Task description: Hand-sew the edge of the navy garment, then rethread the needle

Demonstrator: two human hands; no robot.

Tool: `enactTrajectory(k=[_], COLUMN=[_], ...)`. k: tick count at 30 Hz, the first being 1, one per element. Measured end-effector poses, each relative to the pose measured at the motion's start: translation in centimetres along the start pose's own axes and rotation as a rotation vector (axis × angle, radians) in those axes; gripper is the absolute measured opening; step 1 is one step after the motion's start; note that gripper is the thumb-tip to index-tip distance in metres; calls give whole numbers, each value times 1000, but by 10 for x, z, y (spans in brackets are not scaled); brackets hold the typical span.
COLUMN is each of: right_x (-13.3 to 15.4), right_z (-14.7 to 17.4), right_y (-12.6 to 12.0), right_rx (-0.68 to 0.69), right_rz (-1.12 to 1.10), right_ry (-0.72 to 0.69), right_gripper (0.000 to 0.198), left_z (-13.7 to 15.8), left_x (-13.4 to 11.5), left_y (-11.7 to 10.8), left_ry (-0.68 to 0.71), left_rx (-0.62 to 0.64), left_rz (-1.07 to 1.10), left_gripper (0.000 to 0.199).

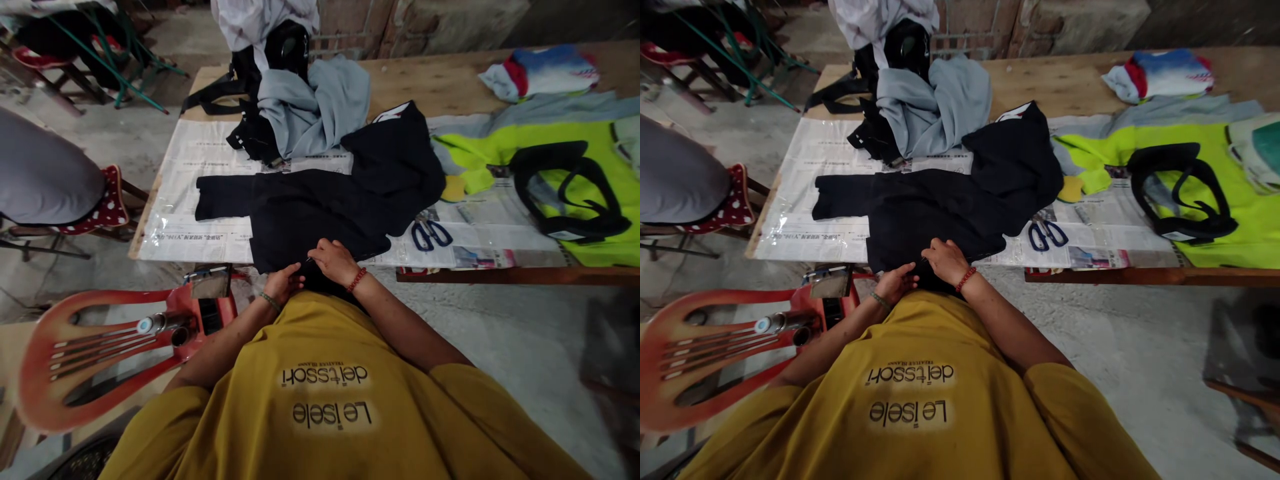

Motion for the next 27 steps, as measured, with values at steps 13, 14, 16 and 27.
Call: enactTrajectory(k=[13,14,16,27], right_x=[6,6,4,-12], right_z=[-5,-6,-9,-14], right_y=[4,3,1,6], right_rx=[16,0,-45,-117], right_rz=[-157,-193,-283,-701], right_ry=[14,32,90,311], right_gripper=[34,33,32,14], left_z=[-5,-5,-5,-5], left_x=[3,2,1,-3], left_y=[-1,-1,-1,0], left_ry=[-16,-5,15,67], left_rx=[28,24,14,57], left_rz=[9,17,30,29], left_gripper=[11,11,12,14])
Point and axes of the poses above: each hand's wrist, its own z-axis away from the middle knuckle, its own y-axis out of the palm, x = y × z, the point moved 6 cm from there along -z, towards the middle knuckle, and after that the axes turned 4 degrees about -z, right-handed, at the moved point
